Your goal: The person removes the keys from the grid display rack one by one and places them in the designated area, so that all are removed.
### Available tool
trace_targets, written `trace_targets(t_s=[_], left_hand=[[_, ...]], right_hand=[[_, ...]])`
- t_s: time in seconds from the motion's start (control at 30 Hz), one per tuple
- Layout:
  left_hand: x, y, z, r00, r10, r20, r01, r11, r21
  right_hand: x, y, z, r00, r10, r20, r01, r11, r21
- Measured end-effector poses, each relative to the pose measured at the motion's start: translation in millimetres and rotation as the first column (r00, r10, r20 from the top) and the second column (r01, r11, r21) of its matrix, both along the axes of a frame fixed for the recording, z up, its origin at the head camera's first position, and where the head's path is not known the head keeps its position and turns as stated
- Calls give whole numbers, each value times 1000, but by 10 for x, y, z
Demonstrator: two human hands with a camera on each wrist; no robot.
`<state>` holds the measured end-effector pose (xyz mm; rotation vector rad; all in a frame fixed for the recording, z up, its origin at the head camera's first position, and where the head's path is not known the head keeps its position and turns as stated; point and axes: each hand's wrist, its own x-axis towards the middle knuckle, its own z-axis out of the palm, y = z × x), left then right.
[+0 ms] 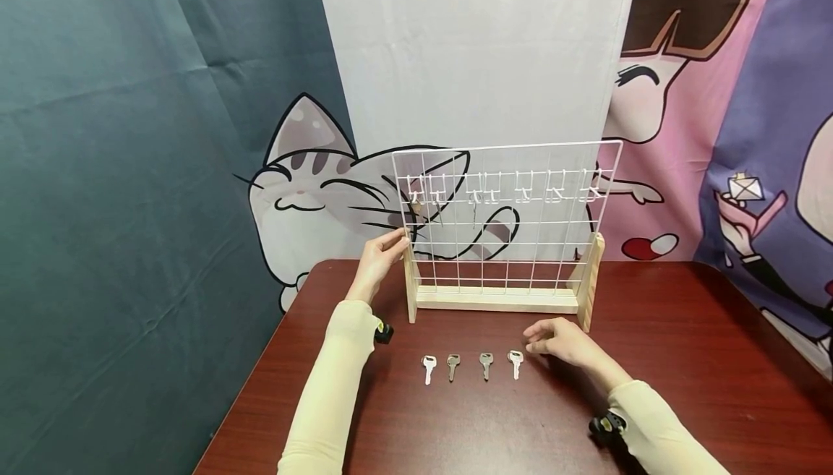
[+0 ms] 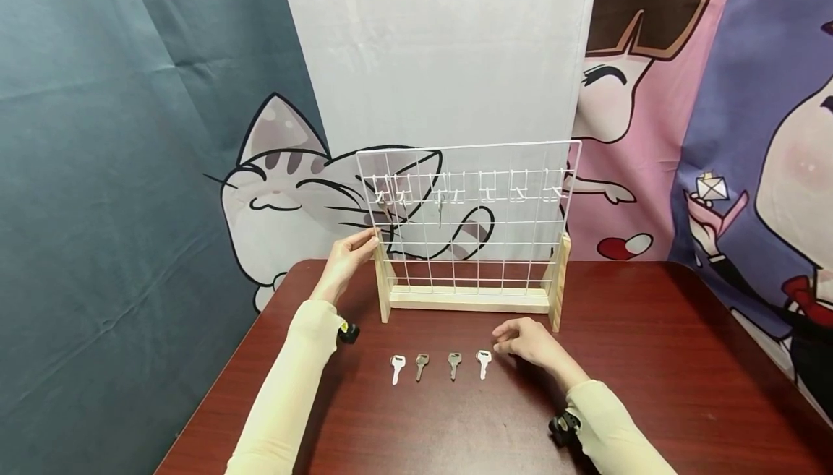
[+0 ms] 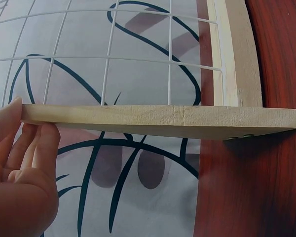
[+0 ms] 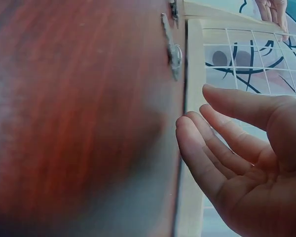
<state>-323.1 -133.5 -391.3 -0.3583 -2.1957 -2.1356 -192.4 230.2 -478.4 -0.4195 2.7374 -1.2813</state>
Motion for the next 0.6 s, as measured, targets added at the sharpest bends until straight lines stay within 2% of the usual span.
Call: trace_targets(t_s=[0.17,0.37,0.6], left_hand=[[12,6,-7,1000,8,1,-8,1000,0],[23,-2,-15,1000,5,1,-5,1000,-1],[-4,3,-6,1000,4,-3,-4,1000,-10]], right_hand=[[-40,2,144,999,-17,-43,17,1000,20],[-114,44,425,994,-32,-104,30,999,-19],[-104,92,786,994,-65,-88,56,994,-95]])
